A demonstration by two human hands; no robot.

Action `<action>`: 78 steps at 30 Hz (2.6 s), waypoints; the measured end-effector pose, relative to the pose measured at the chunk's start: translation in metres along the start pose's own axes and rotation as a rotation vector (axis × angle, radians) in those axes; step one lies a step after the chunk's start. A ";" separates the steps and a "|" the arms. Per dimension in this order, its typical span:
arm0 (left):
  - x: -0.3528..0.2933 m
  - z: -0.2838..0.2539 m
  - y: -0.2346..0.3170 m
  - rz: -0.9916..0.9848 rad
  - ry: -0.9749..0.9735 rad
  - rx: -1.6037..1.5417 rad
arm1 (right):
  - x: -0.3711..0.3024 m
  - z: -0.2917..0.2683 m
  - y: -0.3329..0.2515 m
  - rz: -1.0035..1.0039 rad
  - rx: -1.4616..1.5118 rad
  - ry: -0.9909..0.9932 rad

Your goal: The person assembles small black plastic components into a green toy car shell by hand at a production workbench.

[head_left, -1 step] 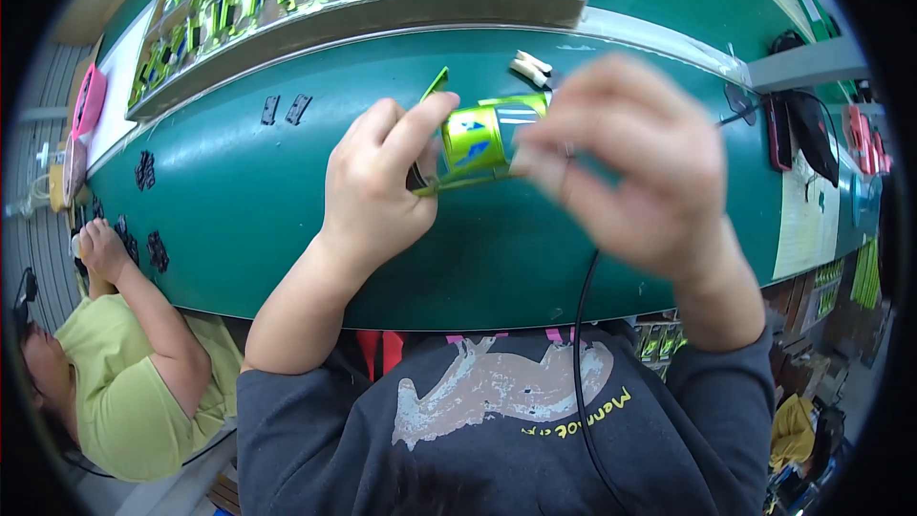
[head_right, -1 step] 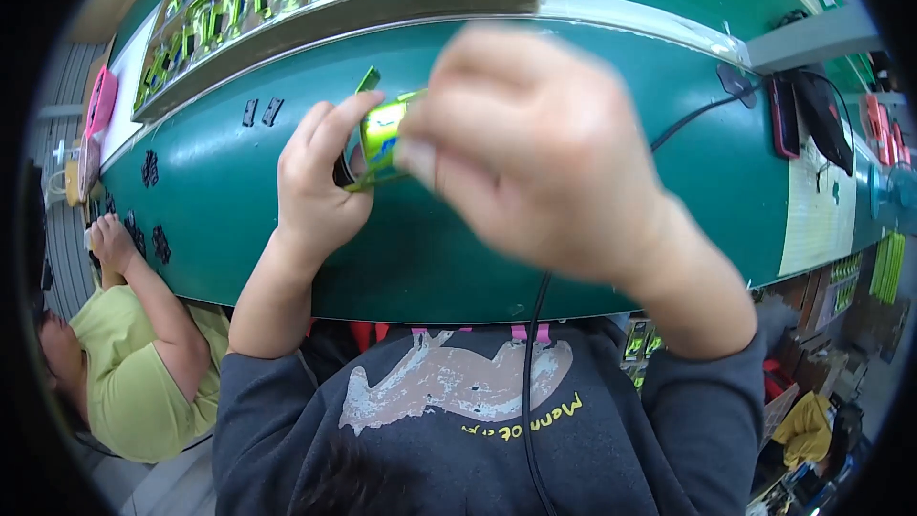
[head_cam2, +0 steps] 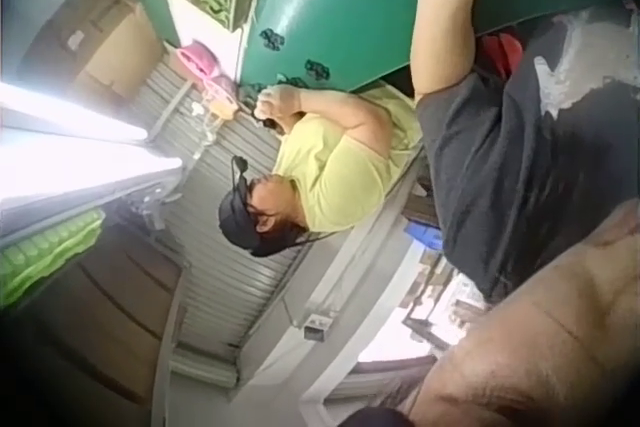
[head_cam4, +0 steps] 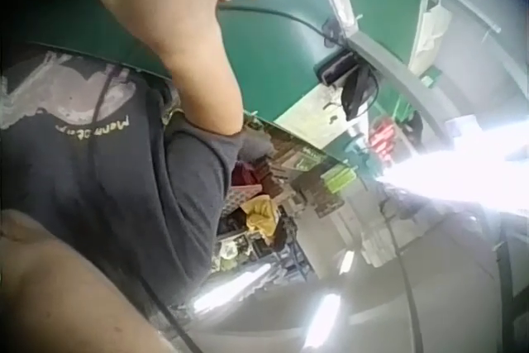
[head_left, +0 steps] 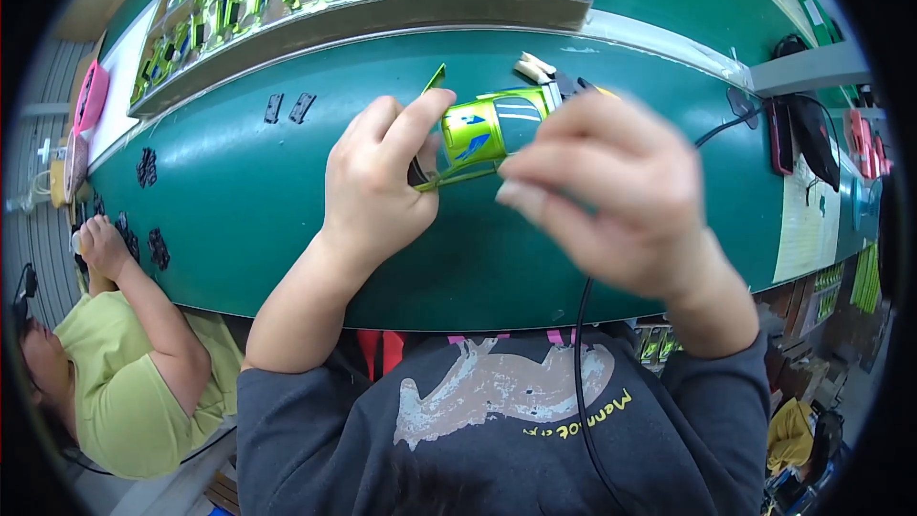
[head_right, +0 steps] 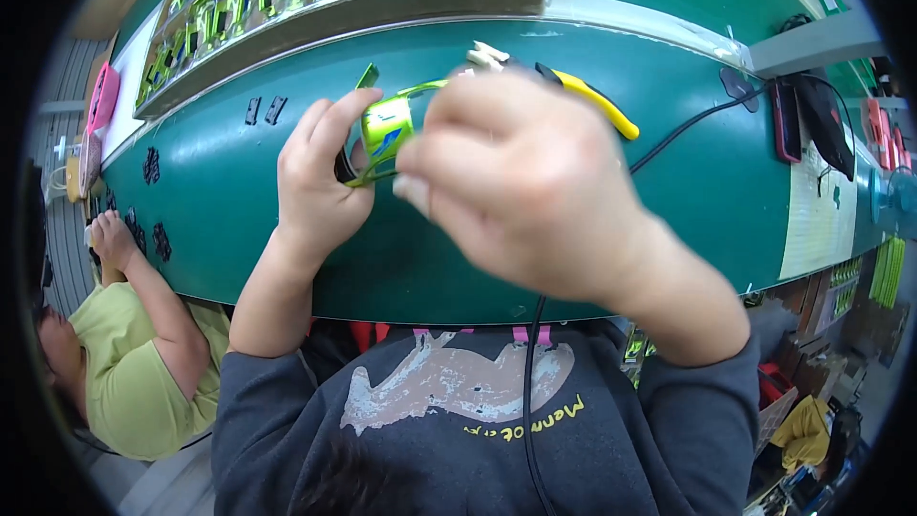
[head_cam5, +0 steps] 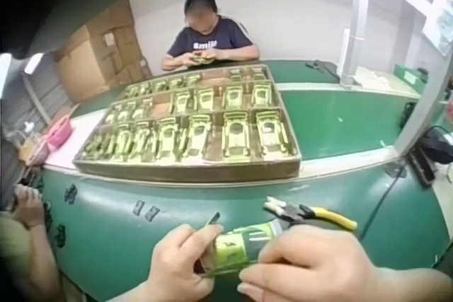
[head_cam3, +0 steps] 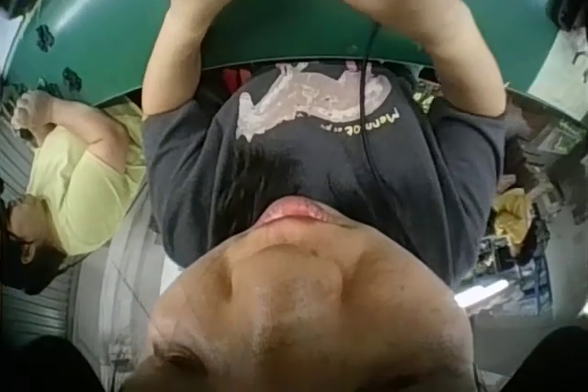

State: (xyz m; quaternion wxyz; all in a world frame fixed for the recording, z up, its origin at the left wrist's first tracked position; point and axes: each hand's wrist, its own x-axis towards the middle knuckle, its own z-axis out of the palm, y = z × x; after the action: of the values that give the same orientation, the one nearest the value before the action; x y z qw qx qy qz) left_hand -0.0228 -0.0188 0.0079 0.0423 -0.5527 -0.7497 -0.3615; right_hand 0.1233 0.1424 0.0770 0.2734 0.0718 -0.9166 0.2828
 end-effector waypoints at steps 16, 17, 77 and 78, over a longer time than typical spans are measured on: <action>0.001 -0.032 -0.025 -0.034 0.462 0.372 | 0.019 0.059 -0.013 0.261 0.220 -0.116; 0.002 -0.042 -0.035 -0.051 0.588 0.393 | 0.031 0.058 -0.006 0.278 0.262 -0.093; -0.004 -0.005 -0.001 0.228 -0.185 -0.566 | -0.018 0.027 0.038 0.311 0.394 -0.114; -0.002 -0.007 -0.001 0.254 -0.239 -0.559 | -0.018 0.026 0.038 0.314 0.392 -0.113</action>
State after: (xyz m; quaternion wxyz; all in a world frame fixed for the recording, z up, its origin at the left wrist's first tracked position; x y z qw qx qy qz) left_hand -0.0257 -0.0241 0.0113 -0.1544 -0.6705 -0.5462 -0.4778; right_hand 0.1155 0.1593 0.0309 0.1552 -0.0041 -0.8581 0.4895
